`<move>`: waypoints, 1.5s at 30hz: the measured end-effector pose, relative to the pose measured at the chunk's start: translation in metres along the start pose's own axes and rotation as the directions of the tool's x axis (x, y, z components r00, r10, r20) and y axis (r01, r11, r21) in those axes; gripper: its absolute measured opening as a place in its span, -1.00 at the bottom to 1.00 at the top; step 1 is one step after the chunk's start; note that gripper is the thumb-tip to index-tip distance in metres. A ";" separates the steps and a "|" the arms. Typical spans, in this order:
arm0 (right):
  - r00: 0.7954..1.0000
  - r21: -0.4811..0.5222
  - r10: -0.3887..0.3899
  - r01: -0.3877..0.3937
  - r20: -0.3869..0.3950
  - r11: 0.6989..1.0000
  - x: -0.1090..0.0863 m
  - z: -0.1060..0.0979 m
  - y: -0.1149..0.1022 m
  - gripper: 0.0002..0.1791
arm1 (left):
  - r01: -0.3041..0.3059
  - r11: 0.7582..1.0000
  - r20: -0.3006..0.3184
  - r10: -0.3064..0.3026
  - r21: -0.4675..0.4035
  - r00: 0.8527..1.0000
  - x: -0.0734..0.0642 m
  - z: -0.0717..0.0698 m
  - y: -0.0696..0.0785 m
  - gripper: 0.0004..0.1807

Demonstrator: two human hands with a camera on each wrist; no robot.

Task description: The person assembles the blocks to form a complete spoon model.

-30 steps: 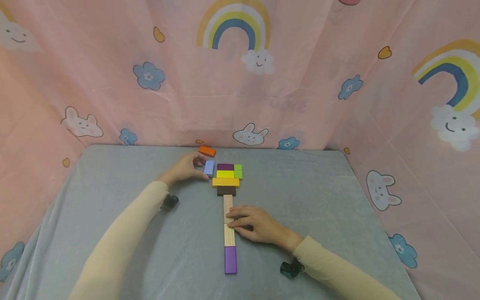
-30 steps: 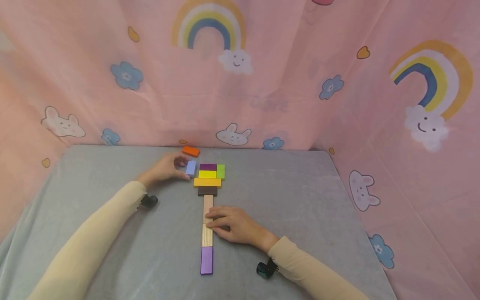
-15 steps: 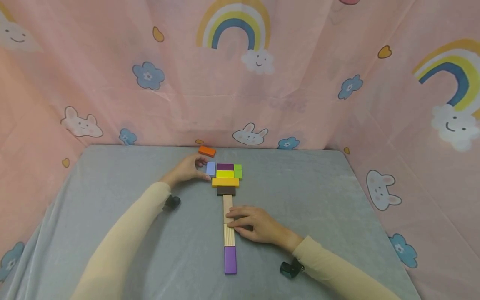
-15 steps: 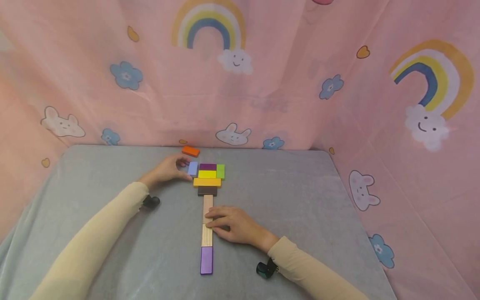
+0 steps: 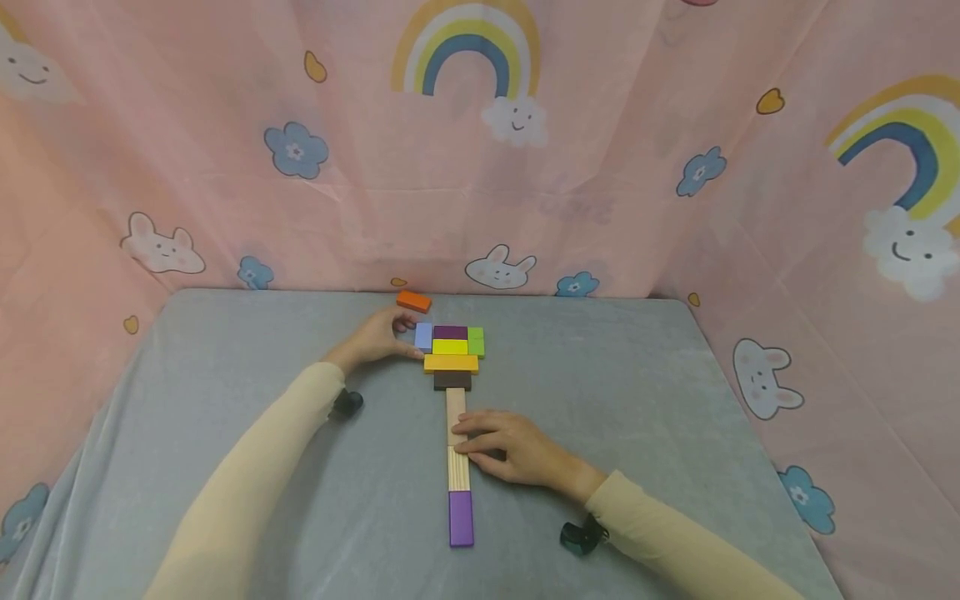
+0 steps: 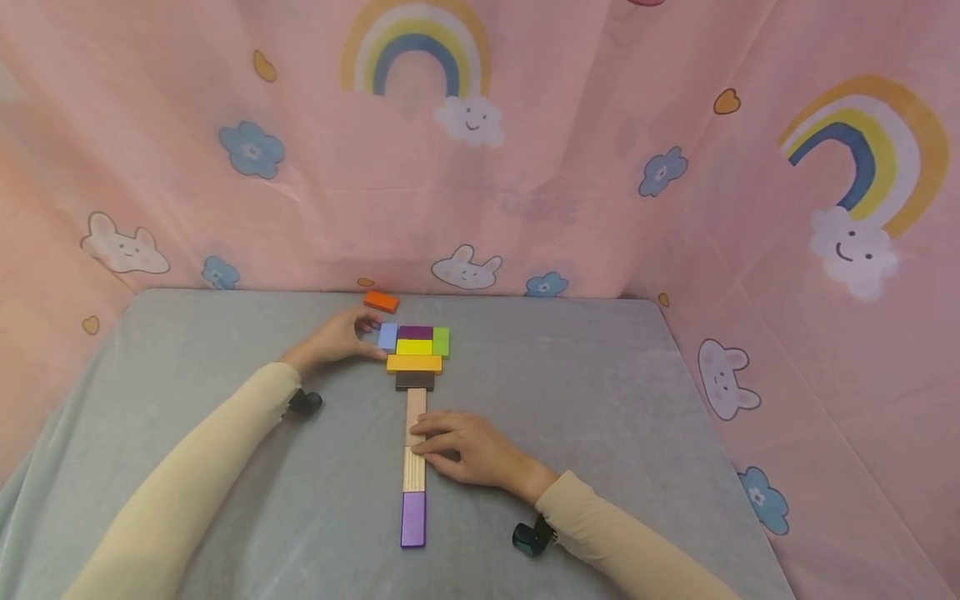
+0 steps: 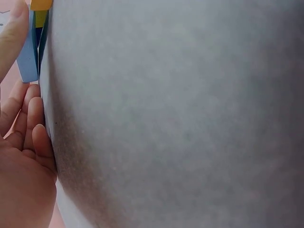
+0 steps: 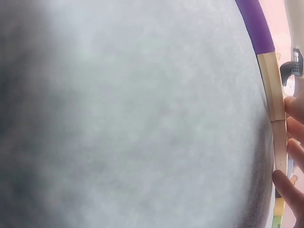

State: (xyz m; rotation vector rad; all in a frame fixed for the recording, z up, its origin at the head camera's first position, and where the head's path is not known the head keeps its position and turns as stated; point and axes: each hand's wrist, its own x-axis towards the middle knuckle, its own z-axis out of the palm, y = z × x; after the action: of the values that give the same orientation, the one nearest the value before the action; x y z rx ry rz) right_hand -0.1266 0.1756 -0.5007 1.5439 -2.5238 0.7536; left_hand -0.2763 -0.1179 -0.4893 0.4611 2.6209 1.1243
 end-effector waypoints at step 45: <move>1.000 0.016 0.003 -0.003 -0.001 1.000 0.000 0.000 0.000 -0.73 | -0.056 0.998 0.001 0.056 0.001 0.998 0.002 0.006 -0.007 -0.19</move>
State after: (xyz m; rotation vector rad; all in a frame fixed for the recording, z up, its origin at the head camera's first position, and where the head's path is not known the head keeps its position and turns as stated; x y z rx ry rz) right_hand -0.1264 0.1755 -0.5006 1.5449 -2.5255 0.7768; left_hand -0.2778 -0.1176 -0.4985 0.5378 2.6229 1.1396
